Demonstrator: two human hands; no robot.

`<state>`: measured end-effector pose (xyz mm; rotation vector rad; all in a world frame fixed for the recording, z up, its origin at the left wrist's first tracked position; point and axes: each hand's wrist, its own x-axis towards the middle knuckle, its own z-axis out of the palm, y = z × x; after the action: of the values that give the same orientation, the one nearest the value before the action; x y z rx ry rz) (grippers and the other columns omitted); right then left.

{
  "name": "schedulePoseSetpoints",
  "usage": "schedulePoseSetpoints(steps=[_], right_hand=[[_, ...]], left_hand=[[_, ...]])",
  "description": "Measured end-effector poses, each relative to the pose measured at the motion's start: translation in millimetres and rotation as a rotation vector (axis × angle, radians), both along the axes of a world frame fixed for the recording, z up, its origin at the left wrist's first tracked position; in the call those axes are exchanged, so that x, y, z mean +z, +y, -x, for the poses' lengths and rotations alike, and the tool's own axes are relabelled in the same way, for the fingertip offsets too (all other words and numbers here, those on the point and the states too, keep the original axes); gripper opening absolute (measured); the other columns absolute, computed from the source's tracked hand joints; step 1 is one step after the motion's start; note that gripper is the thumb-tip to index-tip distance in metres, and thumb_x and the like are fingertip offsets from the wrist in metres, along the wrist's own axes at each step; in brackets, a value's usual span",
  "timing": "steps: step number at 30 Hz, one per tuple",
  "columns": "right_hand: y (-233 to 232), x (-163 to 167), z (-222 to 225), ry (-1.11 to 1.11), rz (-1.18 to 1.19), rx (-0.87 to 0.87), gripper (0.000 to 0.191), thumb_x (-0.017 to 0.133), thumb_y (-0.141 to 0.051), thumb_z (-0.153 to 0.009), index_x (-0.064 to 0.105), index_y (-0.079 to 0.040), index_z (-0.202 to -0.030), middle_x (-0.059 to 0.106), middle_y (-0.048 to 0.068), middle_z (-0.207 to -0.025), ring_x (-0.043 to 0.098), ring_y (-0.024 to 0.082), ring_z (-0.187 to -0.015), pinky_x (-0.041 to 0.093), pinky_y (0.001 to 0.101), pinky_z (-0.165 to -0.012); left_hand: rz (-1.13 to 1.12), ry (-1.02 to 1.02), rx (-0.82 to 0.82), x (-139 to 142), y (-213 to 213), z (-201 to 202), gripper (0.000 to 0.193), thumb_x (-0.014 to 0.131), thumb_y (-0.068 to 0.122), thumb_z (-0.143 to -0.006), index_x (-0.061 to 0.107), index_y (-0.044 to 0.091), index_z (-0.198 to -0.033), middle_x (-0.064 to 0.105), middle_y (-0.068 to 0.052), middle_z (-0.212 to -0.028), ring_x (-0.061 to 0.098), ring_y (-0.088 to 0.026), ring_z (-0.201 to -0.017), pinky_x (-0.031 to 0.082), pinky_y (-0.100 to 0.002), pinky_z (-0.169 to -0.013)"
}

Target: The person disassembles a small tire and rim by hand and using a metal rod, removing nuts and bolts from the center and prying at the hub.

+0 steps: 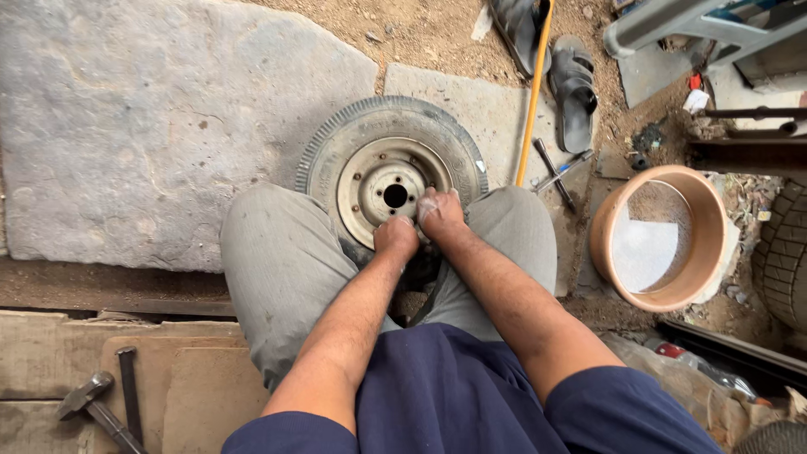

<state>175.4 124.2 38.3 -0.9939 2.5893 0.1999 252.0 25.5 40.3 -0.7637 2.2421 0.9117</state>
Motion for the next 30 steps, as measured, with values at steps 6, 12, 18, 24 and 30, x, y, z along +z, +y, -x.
schedulePoseSetpoints(steps=[6,12,18,24,30], right_hand=[[-1,6,-6,0.077,0.031,0.009,0.018,0.059,-0.019,-0.088,0.075,-0.012,-0.091,0.071,0.013,-0.099,0.071,0.028,-0.086,0.048,0.0465,-0.078],[-5,5,-15,-0.058,-0.005,-0.01,0.021,0.056,-0.015,-0.094,0.076,-0.015,-0.091,0.073,0.012,-0.101,0.07,0.03,-0.09,0.048,0.0477,-0.087],[-8,7,-22,0.021,0.161,-0.286,0.03,0.051,-0.019,-0.11,0.075,-0.009,-0.096,0.076,0.015,-0.098,0.071,0.036,-0.089,0.051,0.0449,-0.092],[-18,16,-23,0.014,-0.016,-0.003,0.019,0.06,-0.015,-0.091,0.079,-0.013,-0.091,0.076,0.013,-0.098,0.074,0.029,-0.089,0.055,0.0471,-0.078],[-30,78,-8,-0.425,0.331,-0.652,0.023,0.064,-0.028,-0.099,0.072,-0.018,-0.118,0.079,0.01,-0.096,0.076,0.025,-0.069,0.059,0.0371,-0.073]], left_hand=[[-0.002,0.016,0.0,0,0,-6,0.029,0.052,0.014,-0.094,0.079,0.008,-0.105,0.073,-0.018,-0.119,0.068,-0.038,-0.114,0.055,-0.048,-0.097],[0.029,0.046,-0.011,-15,-2,-15,0.031,0.051,0.016,-0.095,0.078,0.006,-0.106,0.072,-0.02,-0.12,0.068,-0.04,-0.114,0.054,-0.048,-0.097],[-0.018,0.036,-0.027,-6,-10,-18,0.029,0.053,0.017,-0.094,0.078,0.009,-0.107,0.071,-0.019,-0.121,0.067,-0.039,-0.115,0.054,-0.048,-0.096],[0.014,0.093,-0.097,10,-67,-1,0.027,0.071,0.024,-0.088,0.076,0.008,-0.11,0.072,-0.019,-0.113,0.07,-0.036,-0.105,0.057,-0.045,-0.09],[-0.867,0.198,0.606,52,-122,11,0.042,0.056,0.033,-0.1,0.073,-0.004,-0.112,0.076,-0.015,-0.089,0.073,-0.023,-0.073,0.06,-0.037,-0.066]])
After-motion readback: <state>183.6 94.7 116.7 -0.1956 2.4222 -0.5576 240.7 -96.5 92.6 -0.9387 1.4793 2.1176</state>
